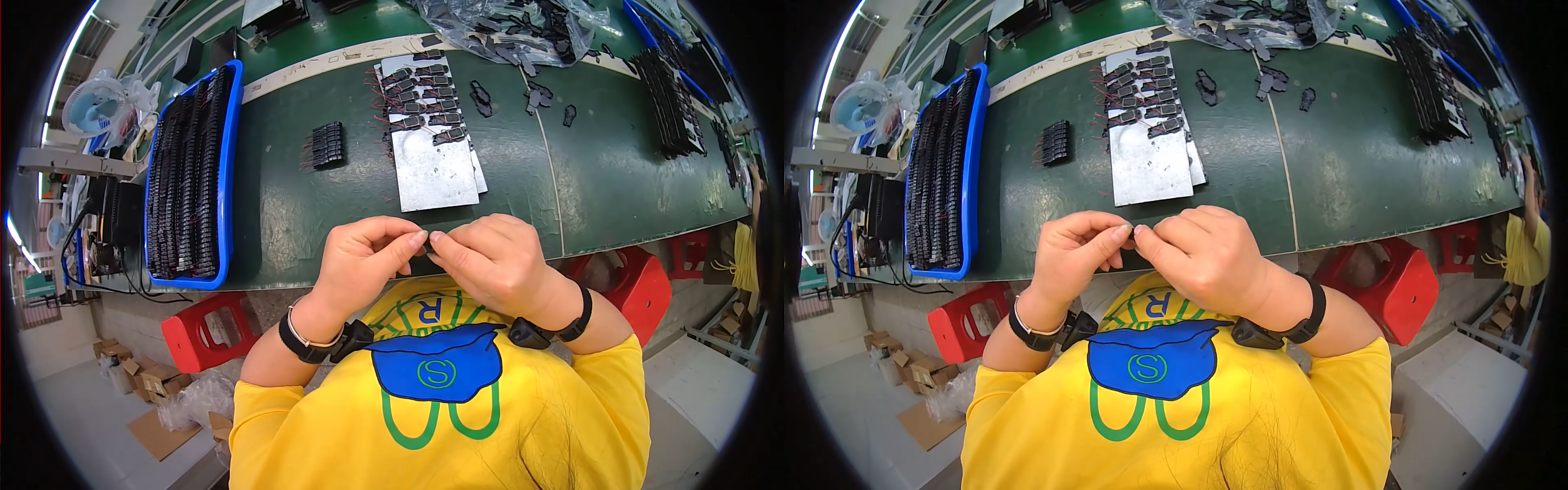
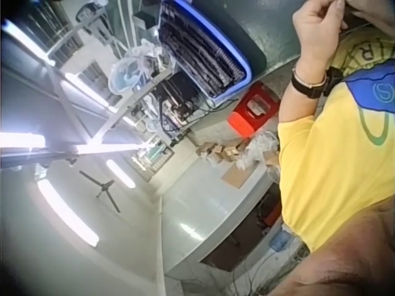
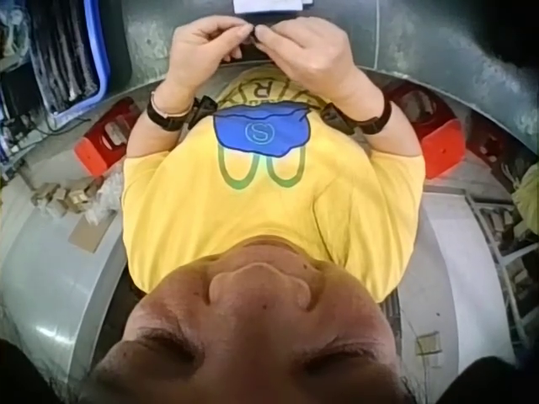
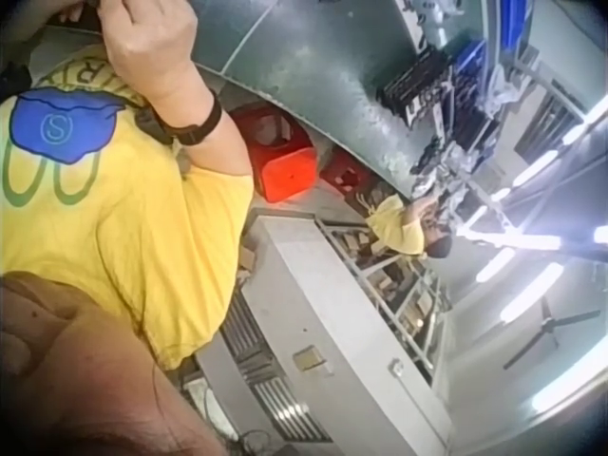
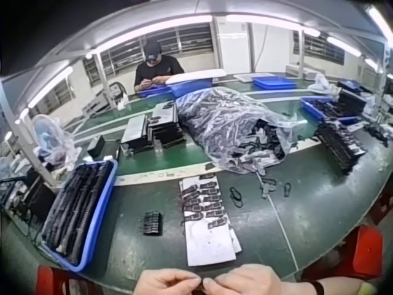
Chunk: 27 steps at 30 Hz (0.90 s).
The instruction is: The person picks up a speaker and a plastic cover by hand, fits the speaker into the cover, and places the assembled unit onto a metal plate, repeating the process for several units.
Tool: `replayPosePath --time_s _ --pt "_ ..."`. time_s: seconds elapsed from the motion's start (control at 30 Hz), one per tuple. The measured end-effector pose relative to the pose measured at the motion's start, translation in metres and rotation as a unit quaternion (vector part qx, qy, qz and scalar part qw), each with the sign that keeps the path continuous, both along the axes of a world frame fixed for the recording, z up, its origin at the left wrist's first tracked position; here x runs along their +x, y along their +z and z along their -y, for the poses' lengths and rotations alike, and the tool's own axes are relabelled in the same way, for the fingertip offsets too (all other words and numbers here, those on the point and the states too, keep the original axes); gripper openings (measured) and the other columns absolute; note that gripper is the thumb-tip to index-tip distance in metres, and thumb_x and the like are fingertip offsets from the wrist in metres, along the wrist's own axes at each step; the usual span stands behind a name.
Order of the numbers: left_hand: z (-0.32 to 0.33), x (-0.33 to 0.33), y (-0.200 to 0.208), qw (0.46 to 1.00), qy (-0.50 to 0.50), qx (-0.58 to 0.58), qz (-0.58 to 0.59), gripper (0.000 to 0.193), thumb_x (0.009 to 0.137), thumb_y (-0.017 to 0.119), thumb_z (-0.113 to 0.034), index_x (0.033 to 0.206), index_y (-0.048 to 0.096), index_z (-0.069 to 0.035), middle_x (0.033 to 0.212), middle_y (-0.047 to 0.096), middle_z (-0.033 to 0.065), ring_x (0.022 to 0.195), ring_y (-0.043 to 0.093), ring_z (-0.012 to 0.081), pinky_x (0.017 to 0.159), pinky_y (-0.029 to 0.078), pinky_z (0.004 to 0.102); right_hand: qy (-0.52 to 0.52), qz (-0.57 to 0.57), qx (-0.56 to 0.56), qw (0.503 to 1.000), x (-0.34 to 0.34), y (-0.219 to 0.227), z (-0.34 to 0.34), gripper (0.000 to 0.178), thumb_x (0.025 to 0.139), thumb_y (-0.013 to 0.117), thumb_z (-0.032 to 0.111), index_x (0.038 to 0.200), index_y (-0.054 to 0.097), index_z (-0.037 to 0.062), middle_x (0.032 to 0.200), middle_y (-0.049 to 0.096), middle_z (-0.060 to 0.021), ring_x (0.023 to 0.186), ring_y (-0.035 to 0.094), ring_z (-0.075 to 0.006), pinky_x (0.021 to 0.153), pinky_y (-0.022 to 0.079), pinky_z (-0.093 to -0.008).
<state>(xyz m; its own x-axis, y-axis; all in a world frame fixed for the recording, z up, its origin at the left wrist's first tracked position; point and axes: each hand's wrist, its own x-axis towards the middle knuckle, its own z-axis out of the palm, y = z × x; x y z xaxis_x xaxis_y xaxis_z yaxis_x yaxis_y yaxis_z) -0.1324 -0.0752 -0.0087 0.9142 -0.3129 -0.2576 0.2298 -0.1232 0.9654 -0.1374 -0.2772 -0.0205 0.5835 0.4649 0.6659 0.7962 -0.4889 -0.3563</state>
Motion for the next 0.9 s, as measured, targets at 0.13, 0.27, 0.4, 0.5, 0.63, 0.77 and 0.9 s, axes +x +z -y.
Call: replayPosePath --time_s 0.13,0.27,0.4,0.5,0.63,0.77,0.9 --pt "-0.001 0.001 0.002 0.999 0.002 -0.025 -0.030 0.013 0.089 0.061 -0.008 0.094 0.067 0.002 0.078 0.068 0.0085 0.059 0.059 0.0073 0.052 0.047 0.0178 0.000 0.020 -0.020 1.000 0.000 0.000 0.001 0.025 0.065 0.073 0.004 0.089 0.066 0.0023 0.073 0.062 -0.0048 0.057 0.058 -0.0177 0.049 0.044 -0.0272" --pt "-0.007 0.005 -0.003 0.995 -0.024 -0.073 -0.070 0.016 0.089 0.062 -0.013 0.095 0.067 0.001 0.077 0.067 0.0055 0.059 0.057 0.0057 0.052 0.046 0.0186 0.003 0.039 -0.017 0.999 0.000 0.000 0.002 0.023 0.065 0.070 0.004 0.088 0.066 0.0028 0.074 0.062 -0.0041 0.057 0.057 -0.0167 0.049 0.044 -0.0266" --pt "-0.008 0.008 -0.006 0.978 -0.036 -0.153 -0.139 0.015 0.090 0.061 -0.012 0.094 0.066 0.001 0.076 0.067 0.0065 0.058 0.059 0.0070 0.052 0.047 0.0189 0.008 0.048 -0.007 0.999 -0.001 0.000 0.003 0.024 0.064 0.069 0.004 0.088 0.066 0.0030 0.075 0.062 -0.0040 0.057 0.057 -0.0164 0.049 0.044 -0.0265" --pt "-0.008 0.010 -0.010 0.967 -0.028 -0.181 -0.175 0.013 0.089 0.060 -0.008 0.094 0.064 0.003 0.075 0.066 0.0101 0.057 0.060 0.0102 0.051 0.048 0.0203 0.006 0.046 -0.010 0.999 -0.001 -0.002 0.004 0.025 0.063 0.070 0.004 0.088 0.066 0.0029 0.076 0.062 -0.0043 0.057 0.057 -0.0165 0.049 0.044 -0.0267" --pt "-0.012 0.012 -0.011 0.964 -0.031 -0.189 -0.183 0.011 0.089 0.060 -0.006 0.093 0.063 0.004 0.075 0.066 0.0126 0.055 0.060 0.0120 0.050 0.049 0.0212 0.018 0.009 0.007 1.000 0.005 -0.001 0.004 0.023 0.067 0.071 0.005 0.089 0.066 0.0024 0.077 0.063 -0.0053 0.060 0.059 -0.0189 0.052 0.046 -0.0279" --pt "-0.022 0.013 -0.012 0.965 -0.033 -0.203 -0.162 0.012 0.089 0.061 -0.008 0.093 0.064 0.003 0.075 0.067 0.0105 0.056 0.060 0.0098 0.051 0.049 0.0196 0.037 -0.134 0.069 0.988 0.035 0.020 0.027 0.022 0.075 0.073 0.009 0.094 0.065 0.0010 0.078 0.063 -0.0084 0.066 0.061 -0.0195 0.060 0.049 -0.0281" --pt "-0.021 0.011 -0.011 0.962 -0.036 -0.227 -0.145 0.011 0.089 0.062 -0.008 0.093 0.064 0.002 0.075 0.067 0.0092 0.057 0.060 0.0085 0.052 0.049 0.0189 -0.150 -0.226 0.061 0.961 0.102 0.017 0.058 0.027 0.076 0.071 0.011 0.099 0.064 0.0004 0.080 0.064 -0.0103 0.069 0.062 -0.0202 0.065 0.050 -0.0294"
